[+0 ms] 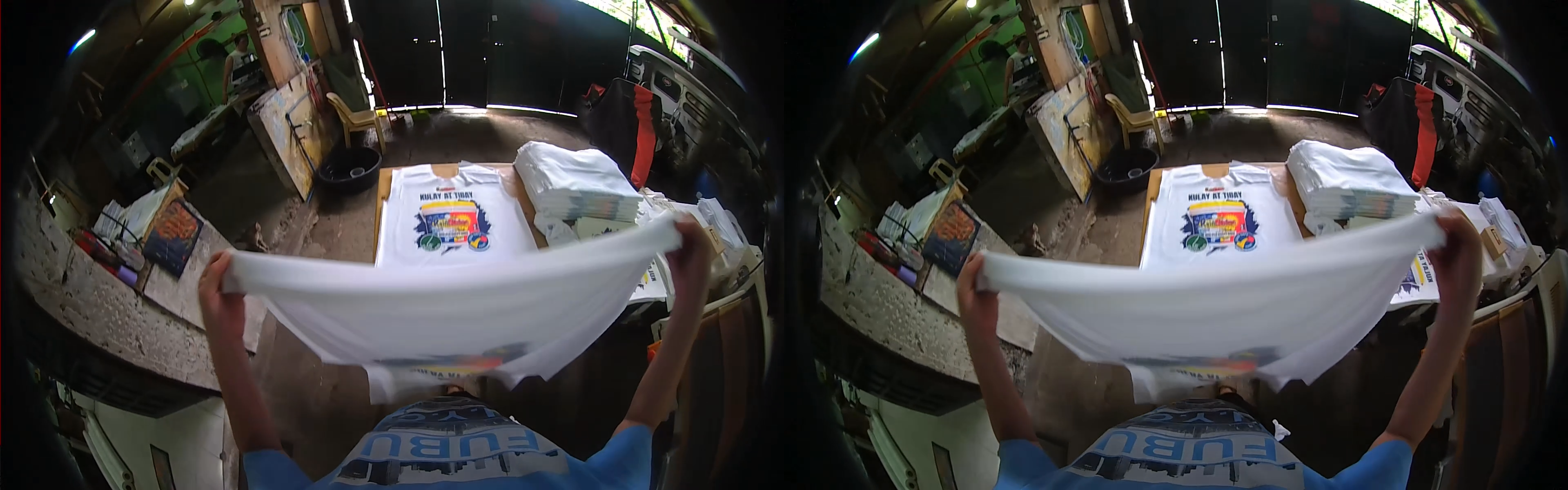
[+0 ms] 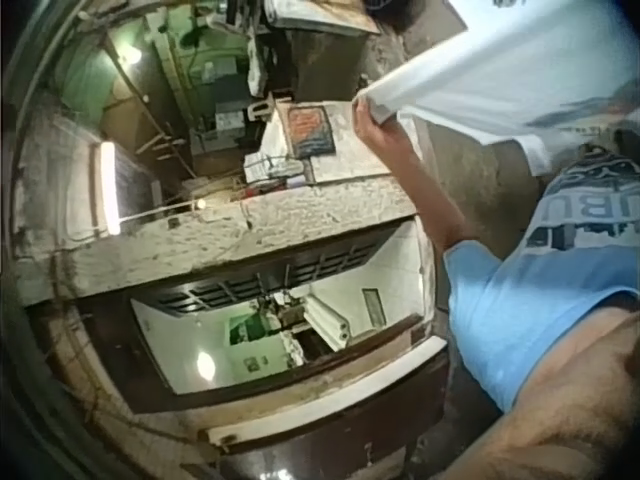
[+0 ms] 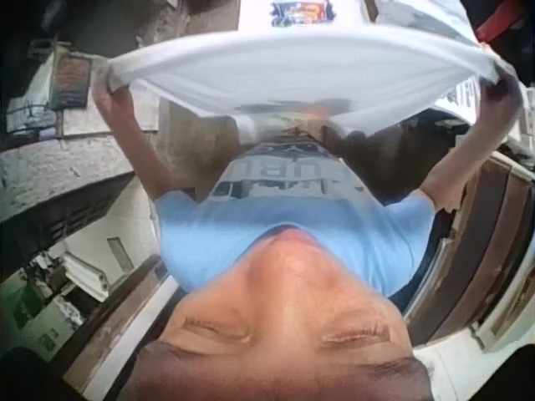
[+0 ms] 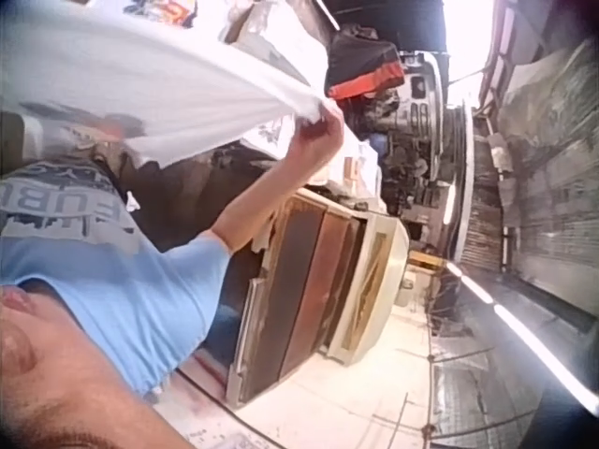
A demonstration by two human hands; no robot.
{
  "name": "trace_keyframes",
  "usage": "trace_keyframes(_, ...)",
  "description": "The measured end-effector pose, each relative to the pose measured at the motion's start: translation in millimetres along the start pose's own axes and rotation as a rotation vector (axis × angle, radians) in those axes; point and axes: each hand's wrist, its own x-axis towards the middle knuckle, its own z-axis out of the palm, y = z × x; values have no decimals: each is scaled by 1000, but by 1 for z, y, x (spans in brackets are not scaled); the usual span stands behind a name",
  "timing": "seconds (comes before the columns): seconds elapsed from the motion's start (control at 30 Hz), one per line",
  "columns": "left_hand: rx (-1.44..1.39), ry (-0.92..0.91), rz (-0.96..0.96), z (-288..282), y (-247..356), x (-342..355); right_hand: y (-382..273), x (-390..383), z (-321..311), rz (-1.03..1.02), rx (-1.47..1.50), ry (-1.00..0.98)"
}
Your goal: Manually aligning and preparing t-shirts and transfer sheets for a screen-printing or heat-transfer process.
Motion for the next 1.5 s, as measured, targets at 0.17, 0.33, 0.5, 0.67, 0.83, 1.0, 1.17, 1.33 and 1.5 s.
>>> trace_keyframes(0.17,137,-75,-648,61,-120,151,78,158,28,370,-86,-77)
trace_keyframes(0.33,41,31,-25,130,-138,278,68,284,70,-35,49,-76)
trace_keyframes(0.5,-177,-34,168,147,-110,303,50,306,67,-310,175,-234)
trace_keyframes(0.67,-35,35,-39,126,-166,254,119,281,35,-77,105,-198)
trace_keyframes(0.83,-47,202,-279,92,-254,172,219,224,-4,199,85,48)
trace_keyframes(1.0,85,319,-470,44,-334,55,313,135,-63,434,63,269)
trace_keyframes(1.17,243,363,-726,13,-382,-36,386,68,-102,628,-180,504)
trace_keyframes(1.33,390,286,-809,6,-381,-61,400,44,-115,588,-286,490)
trace_keyframes(1.5,486,247,-830,-5,-360,-78,389,23,-126,535,-392,506)
